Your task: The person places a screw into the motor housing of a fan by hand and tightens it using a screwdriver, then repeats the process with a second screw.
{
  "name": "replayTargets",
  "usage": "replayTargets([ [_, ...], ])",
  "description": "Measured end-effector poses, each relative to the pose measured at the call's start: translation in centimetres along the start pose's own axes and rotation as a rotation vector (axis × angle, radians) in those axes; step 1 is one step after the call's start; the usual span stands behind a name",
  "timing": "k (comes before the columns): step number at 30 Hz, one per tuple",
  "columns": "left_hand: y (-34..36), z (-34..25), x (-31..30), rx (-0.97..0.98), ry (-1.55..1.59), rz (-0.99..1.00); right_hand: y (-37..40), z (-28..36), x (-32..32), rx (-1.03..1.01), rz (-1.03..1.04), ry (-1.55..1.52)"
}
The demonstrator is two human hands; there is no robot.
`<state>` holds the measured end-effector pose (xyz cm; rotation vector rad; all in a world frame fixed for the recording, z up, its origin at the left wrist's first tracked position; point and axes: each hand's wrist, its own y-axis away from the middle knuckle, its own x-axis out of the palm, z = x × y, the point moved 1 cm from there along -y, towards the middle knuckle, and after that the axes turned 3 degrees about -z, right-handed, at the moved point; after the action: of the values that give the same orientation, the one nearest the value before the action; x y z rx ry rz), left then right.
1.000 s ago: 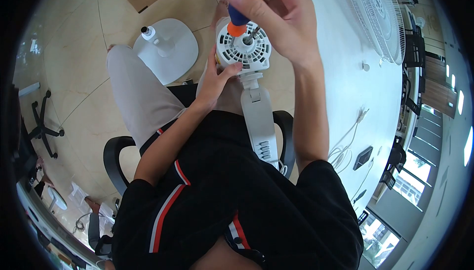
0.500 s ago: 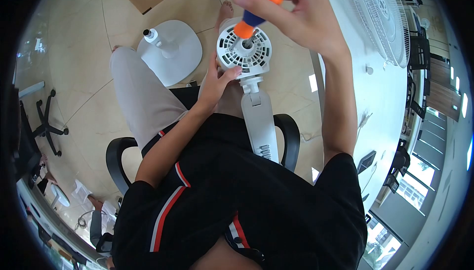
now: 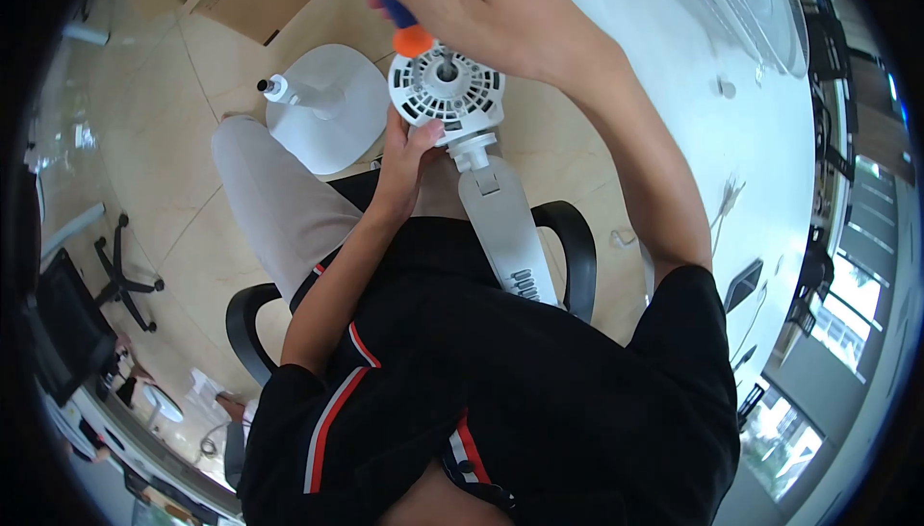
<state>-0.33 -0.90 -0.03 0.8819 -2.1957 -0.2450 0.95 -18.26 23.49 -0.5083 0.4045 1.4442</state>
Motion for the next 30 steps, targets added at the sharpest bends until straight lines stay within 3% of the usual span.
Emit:
replayTargets([
  [2, 0.1, -0.3, 0.3, 0.006, -0.007, 0.008, 0.3, -0.2, 0.4, 0.088, -0.023, -0.065],
  [4, 0.1, -0.2, 0.1, 0.001, -0.024, 0.002, 0.2, 1.1, -1.0, 0.06, 0.104, -0.06],
  [6, 0.2, -0.2, 0.1, 0.001, -0.015, 0.007, 0.3, 1.1, -1.0, 0.012, 0.063, 0.075],
  [9, 0.1, -0.1, 0.0, 0.012, -0.015, 0.015, 0.4, -0.2, 0.5, -0.144, -0.146, 0.332],
  [12, -0.1, 0.0, -0.1, 0.018, -0.008, 0.02, 0.6, -0.2, 0.2, -0.308, -0.09, 0.261],
  [15, 0.1, -0.2, 0.1, 0.011, -0.002, 0.016, 0.9, 2.3, -0.2, -0.18, -0.02, 0.348],
  [16, 0.2, -0.2, 0.2, 0.007, -0.002, 0.014, 0.9, 2.0, 0.0, -0.109, -0.056, 0.542],
  [18, 0.2, -0.1, 0.0, 0.008, -0.01, 0.005, 1.0, 2.0, 1.0, -0.119, -0.185, 0.57],
  [19, 0.1, 0.2, -0.2, 0.016, -0.018, -0.001, 1.2, 2.5, 1.9, -0.203, -0.275, 0.405],
  [20, 0.0, 0.5, -0.3, 0.024, -0.025, -0.008, 1.1, 3.2, 1.9, -0.146, -0.233, 0.278],
  [21, 0.0, 0.4, -0.3, 0.023, -0.019, -0.002, 0.9, 4.0, 1.8, -0.085, -0.199, 0.152],
  [22, 0.0, 0.3, -0.2, 0.023, -0.013, 0.002, -0.2, 5.7, 0.3, 0.114, -0.035, 0.063],
  [24, 0.1, 0.1, 0.0, 0.023, -0.001, 0.002, -0.3, 5.2, 0.0, 0.107, 0.019, 0.153],
  [25, 0.2, 0.0, 0.2, 0.021, 0.005, 0.0, 0.1, 3.3, 1.3, -0.097, -0.094, 0.333],
  [27, 0.2, 0.0, 0.1, 0.02, -0.03, 0.01, 1.1, 2.0, 2.0, -0.286, -0.261, 0.397],
  [30, 0.0, 0.2, 0.0, 0.026, -0.111, 0.029, 1.3, 2.3, 2.4, -0.242, -0.286, 0.183],
])
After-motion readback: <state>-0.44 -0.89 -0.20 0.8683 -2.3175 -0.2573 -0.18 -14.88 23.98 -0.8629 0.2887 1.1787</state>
